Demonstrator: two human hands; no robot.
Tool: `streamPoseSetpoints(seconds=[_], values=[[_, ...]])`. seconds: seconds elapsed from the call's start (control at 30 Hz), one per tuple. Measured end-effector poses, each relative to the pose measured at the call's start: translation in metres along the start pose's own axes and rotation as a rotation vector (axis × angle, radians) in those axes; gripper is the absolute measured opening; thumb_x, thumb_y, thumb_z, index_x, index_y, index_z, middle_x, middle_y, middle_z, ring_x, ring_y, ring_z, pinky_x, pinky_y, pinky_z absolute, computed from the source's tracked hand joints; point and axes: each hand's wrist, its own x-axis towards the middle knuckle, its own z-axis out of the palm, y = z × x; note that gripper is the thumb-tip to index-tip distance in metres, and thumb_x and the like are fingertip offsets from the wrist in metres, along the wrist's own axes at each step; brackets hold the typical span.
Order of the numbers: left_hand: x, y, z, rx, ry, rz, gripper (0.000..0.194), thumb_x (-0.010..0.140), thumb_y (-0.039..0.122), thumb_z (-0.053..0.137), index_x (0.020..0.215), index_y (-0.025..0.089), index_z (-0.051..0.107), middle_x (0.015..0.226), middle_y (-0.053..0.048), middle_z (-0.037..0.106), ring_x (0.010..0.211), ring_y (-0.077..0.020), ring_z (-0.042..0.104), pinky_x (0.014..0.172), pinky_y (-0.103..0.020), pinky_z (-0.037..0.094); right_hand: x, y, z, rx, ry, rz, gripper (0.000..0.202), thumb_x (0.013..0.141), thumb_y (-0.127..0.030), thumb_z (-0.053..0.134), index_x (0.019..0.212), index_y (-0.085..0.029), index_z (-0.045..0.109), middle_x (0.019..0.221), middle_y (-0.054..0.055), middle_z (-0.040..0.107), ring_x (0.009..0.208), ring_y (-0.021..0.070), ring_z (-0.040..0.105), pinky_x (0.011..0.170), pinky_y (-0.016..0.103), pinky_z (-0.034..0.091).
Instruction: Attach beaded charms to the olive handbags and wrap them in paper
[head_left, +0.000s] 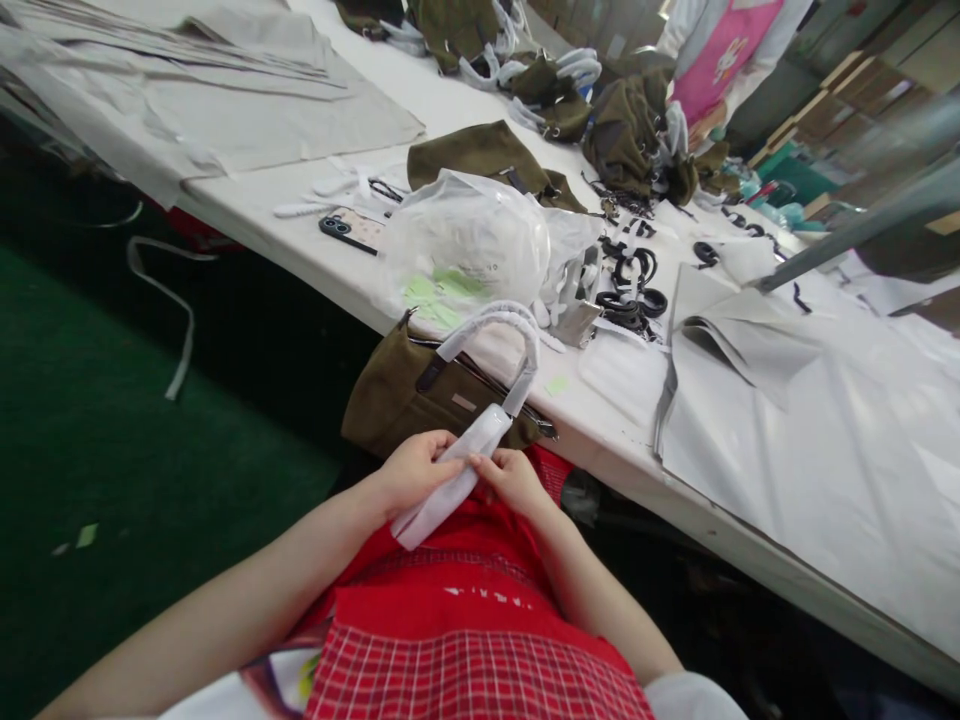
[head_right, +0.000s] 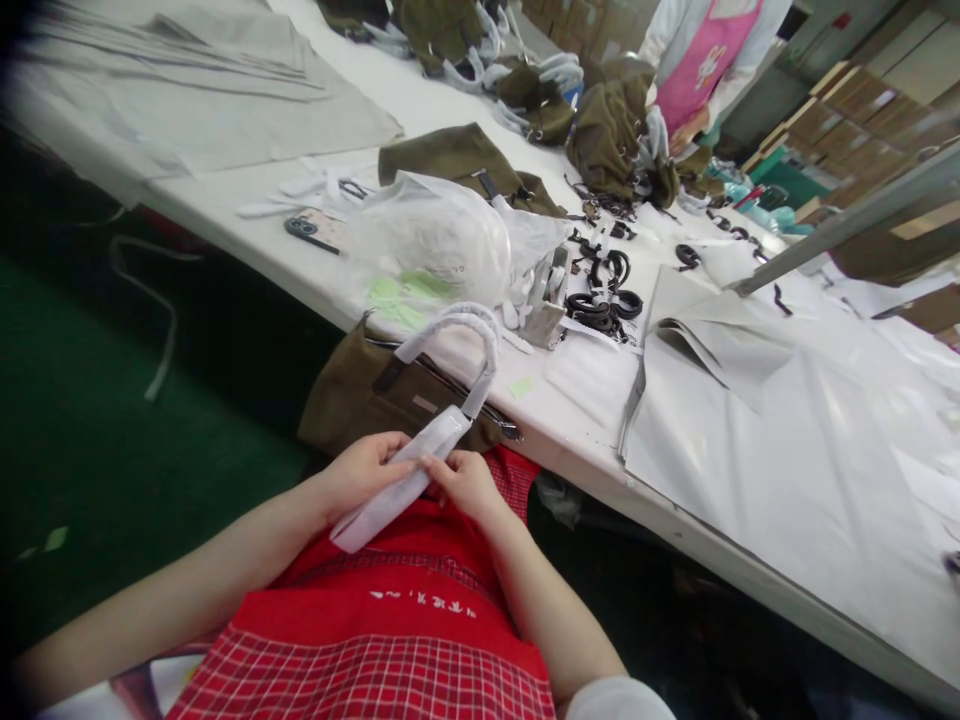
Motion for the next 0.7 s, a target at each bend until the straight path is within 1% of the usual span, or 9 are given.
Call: streamPoseSetpoints(seconds=[0.07, 0.1, 0.13, 0.2, 0.3, 0.37, 0.47, 0.57, 0.7], values=[[0.000, -0.004, -0.005, -0.129, -0.016, -0.057, 0.036, 0.068, 0.043, 0.066, 0.089, 0.014, 0.061, 0.081, -0.004, 0.070, 0.072, -0.0202, 0.065, 0.066, -0.031, 0.050, -0.004, 0.007, 0.005, 0.317, -0.149, 0.006, 0.042, 0.070, -0.053, 0.073, 0.086, -0.015, 0.067, 0.063, 0.000, 0.062, 0.047, 0.0091, 0.049, 0.046, 0.021, 0.036], [-0.001, -0.006, -0.009, -0.158, -0.031, -0.074, 0.039, 0.069, 0.045, 0.066, 0.092, 0.014, 0.060, 0.084, -0.006, 0.071, 0.075, -0.0208, 0.066, 0.068, -0.032, 0.051, -0.007, 0.008, 0.007, 0.427, -0.213, 0.003, 0.046, 0.066, -0.046, 0.078, 0.098, -0.016, 0.066, 0.072, 0.000, 0.066, 0.052, 0.0095, 0.053, 0.049, 0.020, 0.039], [-0.004, -0.007, -0.013, -0.163, -0.055, -0.083, 0.042, 0.070, 0.047, 0.066, 0.094, 0.013, 0.060, 0.089, -0.007, 0.072, 0.079, -0.0216, 0.067, 0.072, -0.032, 0.052, -0.009, 0.009, 0.010, 0.501, -0.262, 0.005, 0.051, 0.062, -0.039, 0.082, 0.104, -0.017, 0.064, 0.079, 0.001, 0.068, 0.057, 0.0100, 0.056, 0.051, 0.020, 0.041], [-0.012, -0.008, -0.022, -0.115, -0.119, -0.072, 0.047, 0.071, 0.048, 0.066, 0.102, 0.012, 0.060, 0.097, -0.010, 0.072, 0.088, -0.0238, 0.068, 0.079, -0.035, 0.052, -0.011, 0.007, 0.018, 0.574, -0.318, 0.052, 0.052, 0.059, -0.033, 0.083, 0.104, -0.017, 0.064, 0.081, 0.002, 0.069, 0.059, 0.0110, 0.058, 0.051, 0.019, 0.043], [-0.030, -0.006, -0.031, 0.076, -0.111, -0.006, 0.053, 0.074, 0.046, 0.065, 0.114, 0.013, 0.059, 0.109, -0.012, 0.070, 0.099, -0.0270, 0.066, 0.090, -0.039, 0.050, -0.009, 0.003, 0.035, 0.616, -0.276, 0.159, 0.038, 0.063, -0.038, 0.078, 0.087, -0.012, 0.065, 0.064, 0.002, 0.066, 0.051, 0.0108, 0.056, 0.047, 0.020, 0.042], [-0.043, -0.003, -0.033, 0.218, -0.013, 0.034, 0.052, 0.075, 0.045, 0.063, 0.118, 0.016, 0.060, 0.116, -0.012, 0.069, 0.105, -0.0284, 0.064, 0.096, -0.040, 0.046, -0.005, -0.001, 0.046, 0.646, -0.226, 0.210, 0.034, 0.063, -0.039, 0.076, 0.080, -0.011, 0.065, 0.057, 0.001, 0.063, 0.047, 0.0101, 0.054, 0.045, 0.020, 0.041], [-0.058, 0.001, -0.030, 0.346, 0.113, 0.057, 0.055, 0.076, 0.045, 0.061, 0.125, 0.019, 0.058, 0.123, -0.011, 0.066, 0.112, -0.0298, 0.061, 0.101, -0.040, 0.043, 0.000, -0.007, 0.060, 0.702, -0.153, 0.246, 0.029, 0.063, -0.036, 0.074, 0.079, -0.014, 0.064, 0.056, 0.000, 0.062, 0.047, 0.0102, 0.052, 0.043, 0.020, 0.040], [-0.065, -0.001, -0.027, 0.440, 0.194, 0.106, 0.056, 0.080, 0.041, 0.057, 0.131, 0.019, 0.055, 0.129, -0.010, 0.062, 0.115, -0.0295, 0.059, 0.103, -0.040, 0.043, 0.002, -0.014, 0.067, 0.719, -0.094, 0.230, 0.031, 0.063, -0.038, 0.075, 0.080, -0.015, 0.062, 0.059, 0.001, 0.062, 0.048, 0.0112, 0.052, 0.043, 0.021, 0.040], [-0.063, -0.013, -0.029, 0.496, 0.261, 0.257, 0.045, 0.087, 0.030, 0.045, 0.129, 0.021, 0.058, 0.125, -0.007, 0.064, 0.114, -0.0243, 0.059, 0.103, -0.035, 0.043, 0.003, -0.018, 0.070, 0.664, -0.077, 0.161, 0.038, 0.067, -0.051, 0.072, 0.074, -0.016, 0.060, 0.055, 0.002, 0.060, 0.046, 0.0122, 0.052, 0.045, 0.023, 0.041]])
